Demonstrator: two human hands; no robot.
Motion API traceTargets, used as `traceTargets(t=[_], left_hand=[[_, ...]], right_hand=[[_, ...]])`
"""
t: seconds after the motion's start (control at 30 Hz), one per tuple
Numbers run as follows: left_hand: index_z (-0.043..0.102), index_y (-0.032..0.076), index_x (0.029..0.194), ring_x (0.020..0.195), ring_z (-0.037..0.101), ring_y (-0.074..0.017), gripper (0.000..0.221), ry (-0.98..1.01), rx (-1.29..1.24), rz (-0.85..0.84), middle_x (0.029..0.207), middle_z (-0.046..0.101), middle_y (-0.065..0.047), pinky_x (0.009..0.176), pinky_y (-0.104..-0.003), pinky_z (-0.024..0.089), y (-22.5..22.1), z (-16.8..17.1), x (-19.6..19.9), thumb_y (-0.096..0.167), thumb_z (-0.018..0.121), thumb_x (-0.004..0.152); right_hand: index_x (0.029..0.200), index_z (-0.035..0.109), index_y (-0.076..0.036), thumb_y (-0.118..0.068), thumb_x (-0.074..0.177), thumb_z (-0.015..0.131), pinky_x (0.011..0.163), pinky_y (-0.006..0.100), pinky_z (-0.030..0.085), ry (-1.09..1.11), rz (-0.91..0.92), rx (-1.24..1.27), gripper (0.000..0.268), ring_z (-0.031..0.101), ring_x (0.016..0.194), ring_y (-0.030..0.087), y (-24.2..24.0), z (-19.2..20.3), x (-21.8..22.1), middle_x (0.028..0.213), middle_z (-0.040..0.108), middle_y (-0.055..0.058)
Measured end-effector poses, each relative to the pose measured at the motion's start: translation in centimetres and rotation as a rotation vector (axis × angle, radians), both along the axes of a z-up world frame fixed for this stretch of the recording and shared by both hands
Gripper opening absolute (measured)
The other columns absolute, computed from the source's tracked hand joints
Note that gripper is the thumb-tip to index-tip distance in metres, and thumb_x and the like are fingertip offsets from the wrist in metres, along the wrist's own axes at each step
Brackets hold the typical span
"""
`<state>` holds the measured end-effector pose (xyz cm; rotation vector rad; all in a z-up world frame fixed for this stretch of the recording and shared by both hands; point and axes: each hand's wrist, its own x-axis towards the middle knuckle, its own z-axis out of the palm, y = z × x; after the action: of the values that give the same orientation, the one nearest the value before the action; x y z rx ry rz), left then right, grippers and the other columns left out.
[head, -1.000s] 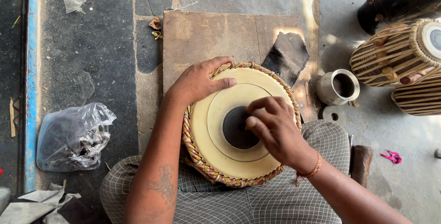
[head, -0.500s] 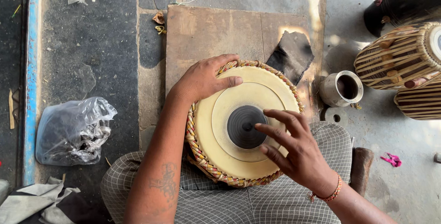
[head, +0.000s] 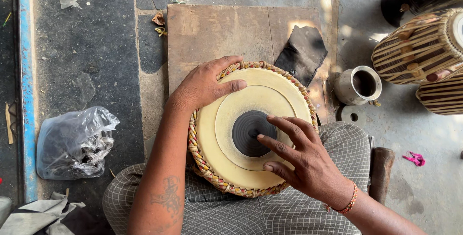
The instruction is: The person applies a dark substance to the center of a drum head and then smooths it using a small piece of cloth and their fingers.
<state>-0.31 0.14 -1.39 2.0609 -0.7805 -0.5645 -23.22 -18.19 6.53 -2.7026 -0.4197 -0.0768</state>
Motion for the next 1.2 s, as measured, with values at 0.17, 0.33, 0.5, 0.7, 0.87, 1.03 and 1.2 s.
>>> traceTargets(t=[0.17,0.33,0.5,0.7,0.87,1.03,1.2], left_hand=[[0.056,0.029,0.146,0.135,0.058,-0.0309,0.084,-0.001,0.004,0.008,0.146,0.061,-0.009,0.113,-0.046,0.044,0.0,0.1,0.0,0.075,0.066,0.076],[0.056,0.031,0.146,0.137,0.055,-0.0300,0.086,0.014,0.020,0.010,0.148,0.059,-0.009,0.113,-0.047,0.042,-0.1,0.0,-0.1,0.076,0.066,0.074],[0.056,0.032,0.145,0.137,0.054,-0.0287,0.087,0.044,0.089,0.040,0.148,0.058,-0.006,0.112,-0.048,0.042,-0.4,-0.1,0.0,0.077,0.067,0.071],[0.057,0.030,0.145,0.137,0.055,-0.0294,0.087,0.010,0.031,0.033,0.147,0.060,-0.007,0.113,-0.048,0.042,-0.2,0.0,0.0,0.077,0.067,0.073],[0.057,0.029,0.145,0.136,0.055,-0.0305,0.088,0.012,0.061,0.029,0.147,0.059,-0.009,0.112,-0.048,0.043,-0.2,-0.5,0.0,0.077,0.069,0.072],[0.058,0.030,0.144,0.136,0.056,-0.0299,0.088,0.019,0.015,0.048,0.146,0.061,-0.008,0.112,-0.048,0.044,-0.2,0.0,-0.2,0.078,0.067,0.071],[0.058,0.031,0.144,0.136,0.055,-0.0305,0.088,0.027,0.040,0.063,0.146,0.061,-0.009,0.112,-0.049,0.043,0.1,-0.3,-0.4,0.078,0.068,0.071]], right_hand=[[0.134,0.063,-0.023,-0.044,0.080,0.075,0.102,0.056,0.040,-0.005,0.012,-0.132,0.060,0.045,0.133,0.039,0.7,0.0,0.4,0.153,0.044,0.012],[0.138,0.061,-0.022,-0.046,0.083,0.073,0.106,0.054,0.039,0.026,-0.025,-0.109,0.061,0.044,0.135,0.037,0.7,0.1,0.5,0.157,0.043,0.010],[0.136,0.062,-0.023,-0.045,0.082,0.074,0.106,0.054,0.039,0.016,0.018,-0.121,0.059,0.044,0.135,0.037,0.5,0.4,0.6,0.155,0.043,0.008],[0.138,0.062,-0.021,-0.043,0.082,0.075,0.104,0.053,0.041,0.033,-0.015,-0.136,0.062,0.044,0.135,0.036,0.7,0.3,0.9,0.157,0.042,0.008],[0.136,0.061,-0.024,-0.047,0.080,0.075,0.107,0.052,0.039,0.025,0.003,-0.112,0.062,0.043,0.137,0.036,0.8,0.5,0.5,0.156,0.043,0.006],[0.137,0.063,-0.021,-0.043,0.079,0.075,0.104,0.054,0.041,0.025,-0.036,-0.147,0.063,0.044,0.134,0.035,1.2,0.5,0.8,0.155,0.045,0.009],[0.137,0.060,-0.020,-0.044,0.083,0.074,0.110,0.052,0.041,0.033,0.000,-0.073,0.061,0.043,0.138,0.037,0.9,0.6,0.6,0.157,0.043,0.008]])
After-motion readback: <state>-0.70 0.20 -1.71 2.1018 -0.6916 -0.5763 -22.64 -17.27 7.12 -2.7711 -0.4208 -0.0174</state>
